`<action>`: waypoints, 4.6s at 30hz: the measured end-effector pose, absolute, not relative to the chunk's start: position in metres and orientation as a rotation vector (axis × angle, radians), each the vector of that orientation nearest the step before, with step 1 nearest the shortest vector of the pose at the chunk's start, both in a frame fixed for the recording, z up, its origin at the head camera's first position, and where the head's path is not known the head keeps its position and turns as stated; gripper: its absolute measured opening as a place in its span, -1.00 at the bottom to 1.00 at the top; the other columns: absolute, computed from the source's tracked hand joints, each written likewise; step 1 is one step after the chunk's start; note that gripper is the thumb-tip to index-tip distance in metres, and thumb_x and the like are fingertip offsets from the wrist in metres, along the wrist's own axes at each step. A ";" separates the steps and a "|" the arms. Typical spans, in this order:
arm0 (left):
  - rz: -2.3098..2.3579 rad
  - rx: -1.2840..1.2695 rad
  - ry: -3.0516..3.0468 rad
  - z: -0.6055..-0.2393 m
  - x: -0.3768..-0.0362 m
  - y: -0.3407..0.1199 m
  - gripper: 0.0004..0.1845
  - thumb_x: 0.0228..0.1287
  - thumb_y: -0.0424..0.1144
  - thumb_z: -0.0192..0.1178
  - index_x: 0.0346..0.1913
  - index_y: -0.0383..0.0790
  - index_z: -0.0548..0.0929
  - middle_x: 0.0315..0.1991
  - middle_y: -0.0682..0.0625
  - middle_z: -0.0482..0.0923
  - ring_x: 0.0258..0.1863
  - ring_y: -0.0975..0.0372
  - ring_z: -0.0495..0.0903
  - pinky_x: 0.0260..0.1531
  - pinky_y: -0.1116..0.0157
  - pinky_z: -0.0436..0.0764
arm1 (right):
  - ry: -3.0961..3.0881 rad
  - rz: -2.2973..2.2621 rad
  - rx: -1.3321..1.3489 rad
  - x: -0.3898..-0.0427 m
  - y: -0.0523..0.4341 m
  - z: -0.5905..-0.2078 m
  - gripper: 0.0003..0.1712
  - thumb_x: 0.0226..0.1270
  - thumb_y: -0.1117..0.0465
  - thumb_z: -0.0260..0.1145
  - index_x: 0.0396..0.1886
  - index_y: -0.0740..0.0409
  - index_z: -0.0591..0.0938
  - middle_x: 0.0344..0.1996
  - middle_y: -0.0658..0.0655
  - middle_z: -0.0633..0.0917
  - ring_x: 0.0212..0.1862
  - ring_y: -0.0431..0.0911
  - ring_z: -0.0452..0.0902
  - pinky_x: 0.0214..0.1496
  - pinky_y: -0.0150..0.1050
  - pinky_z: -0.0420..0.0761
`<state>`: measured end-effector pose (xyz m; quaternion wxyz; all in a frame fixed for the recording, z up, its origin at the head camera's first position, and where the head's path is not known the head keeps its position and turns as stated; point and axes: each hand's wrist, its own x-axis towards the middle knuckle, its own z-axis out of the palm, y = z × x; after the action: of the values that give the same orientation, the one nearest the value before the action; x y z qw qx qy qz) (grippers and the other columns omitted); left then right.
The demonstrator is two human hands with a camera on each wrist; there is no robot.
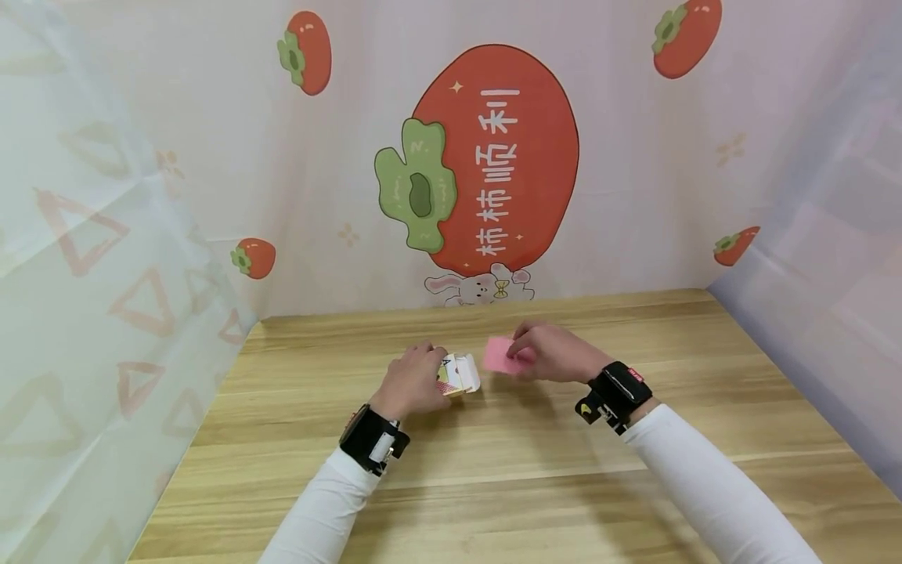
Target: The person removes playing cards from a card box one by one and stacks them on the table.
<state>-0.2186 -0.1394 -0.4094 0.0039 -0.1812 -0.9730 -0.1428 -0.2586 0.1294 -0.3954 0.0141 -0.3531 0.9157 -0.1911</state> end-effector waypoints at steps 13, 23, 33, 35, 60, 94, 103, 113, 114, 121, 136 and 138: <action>-0.430 -0.546 -3.063 -0.411 -0.218 -0.138 -0.26 -0.19 -0.16 0.58 0.18 -0.27 0.62 -0.01 -0.15 0.54 -0.07 0.01 0.50 -0.15 -0.09 0.56 | 3.132 -0.642 -0.546 -0.277 0.142 -0.423 -0.61 0.12 0.05 0.57 -0.14 0.20 0.80 -0.25 0.18 0.70 -0.18 0.06 0.51 -0.16 -0.04 0.54; -0.434 -0.557 -3.075 -0.413 -0.219 -0.136 -0.25 -0.19 -0.18 0.57 0.21 -0.27 0.61 0.04 -0.16 0.54 -0.05 0.01 0.49 -0.12 -0.10 0.56 | 3.177 -0.610 -0.428 -0.284 0.140 -0.436 -0.59 0.12 0.03 0.58 -0.18 0.26 0.77 -0.22 0.24 0.72 -0.15 0.11 0.56 -0.12 0.02 0.60; -0.427 -0.563 -3.076 -0.412 -0.219 -0.135 -0.23 -0.20 -0.17 0.57 0.21 -0.26 0.60 0.04 -0.15 0.54 -0.04 0.01 0.49 -0.09 -0.10 0.54 | 3.165 -0.551 -0.429 -0.288 0.140 -0.442 -0.57 0.15 0.02 0.56 -0.17 0.28 0.78 -0.30 0.21 0.70 -0.20 0.09 0.53 -0.13 -0.01 0.58; -0.424 -0.566 -3.076 -0.412 -0.219 -0.135 -0.24 -0.19 -0.17 0.57 0.21 -0.26 0.61 0.03 -0.14 0.54 -0.05 0.02 0.49 -0.10 -0.09 0.54 | 3.161 -0.548 -0.424 -0.287 0.140 -0.442 -0.58 0.15 0.03 0.56 -0.17 0.28 0.78 -0.30 0.21 0.70 -0.21 0.09 0.53 -0.13 -0.01 0.58; -0.401 -0.581 -3.070 -0.410 -0.217 -0.134 -0.29 -0.17 -0.15 0.58 0.16 -0.23 0.62 -0.02 -0.11 0.54 -0.09 0.04 0.49 -0.14 -0.07 0.55 | 3.111 -0.526 -0.398 -0.288 0.139 -0.440 -0.56 0.19 0.03 0.52 -0.12 0.32 0.76 -0.27 0.23 0.70 -0.23 0.08 0.54 -0.12 -0.01 0.58; -0.434 -0.568 -3.095 -0.412 -0.215 -0.133 -0.24 -0.17 -0.17 0.57 0.22 -0.25 0.60 0.04 -0.13 0.54 -0.03 0.02 0.48 -0.05 -0.10 0.54 | 3.104 -0.556 -0.253 -0.287 0.133 -0.448 -0.47 0.08 0.00 0.60 -0.12 0.29 0.69 -0.30 0.21 0.67 -0.27 0.09 0.52 -0.17 -0.01 0.58; -0.415 -0.595 -3.094 -0.411 -0.216 -0.130 -0.25 -0.15 -0.15 0.58 0.22 -0.24 0.60 0.04 -0.12 0.54 -0.03 0.02 0.49 -0.10 -0.08 0.54 | 3.143 -0.857 -0.584 -0.267 0.112 -0.427 -0.62 0.22 0.08 0.53 -0.10 0.25 0.74 -0.22 0.17 0.72 -0.17 0.05 0.59 -0.11 -0.04 0.58; -0.404 -0.616 -3.067 -0.411 -0.220 -0.119 -0.25 -0.12 -0.13 0.55 0.24 -0.21 0.59 0.03 -0.10 0.53 -0.05 0.04 0.47 -0.09 -0.07 0.53 | 2.803 -1.063 -0.979 -0.245 0.079 -0.418 -0.97 0.30 0.24 0.46 -0.32 0.11 0.78 -0.47 -0.13 0.68 -0.41 -0.25 0.51 -0.35 -0.33 0.49; -0.400 -0.622 -3.060 -0.411 -0.220 -0.118 -0.26 -0.12 -0.13 0.55 0.24 -0.20 0.59 0.02 -0.09 0.53 -0.05 0.04 0.47 -0.09 -0.07 0.53 | 2.817 -1.043 -0.962 -0.245 0.078 -0.419 -0.96 0.29 0.23 0.47 -0.34 0.09 0.77 -0.48 -0.14 0.68 -0.42 -0.26 0.51 -0.36 -0.33 0.48; -0.371 -0.648 -3.054 -0.409 -0.220 -0.116 -0.25 -0.11 -0.13 0.57 0.25 -0.20 0.60 0.06 -0.10 0.54 0.04 0.01 0.48 0.01 -0.14 0.52 | 2.868 -1.032 -0.846 -0.247 0.074 -0.425 -0.87 0.23 0.23 0.52 -0.48 0.04 0.72 -0.55 -0.13 0.66 -0.46 -0.26 0.49 -0.38 -0.32 0.44; -0.367 -0.643 -3.072 -0.408 -0.221 -0.117 -0.24 -0.10 -0.13 0.57 0.26 -0.22 0.58 0.09 -0.11 0.53 0.08 -0.01 0.49 0.05 -0.13 0.52 | 2.778 -1.086 -0.607 -0.248 0.085 -0.425 -0.70 0.19 0.04 0.57 -0.54 0.06 0.66 -0.61 -0.04 0.61 -0.52 -0.17 0.45 -0.45 -0.29 0.39; -0.373 -0.642 -3.068 -0.408 -0.222 -0.119 -0.26 -0.11 -0.14 0.56 0.24 -0.22 0.59 0.07 -0.11 0.53 0.06 -0.01 0.49 0.02 -0.13 0.53 | 2.769 -1.076 -0.593 -0.248 0.087 -0.423 -0.68 0.19 0.01 0.56 -0.53 0.07 0.65 -0.60 -0.03 0.60 -0.53 -0.16 0.44 -0.47 -0.28 0.39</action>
<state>-0.2218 -0.1188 -0.4080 -0.0076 -0.2035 -0.9719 -0.1181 -0.2479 0.0874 -0.4232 0.0562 -0.1956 0.9126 -0.3545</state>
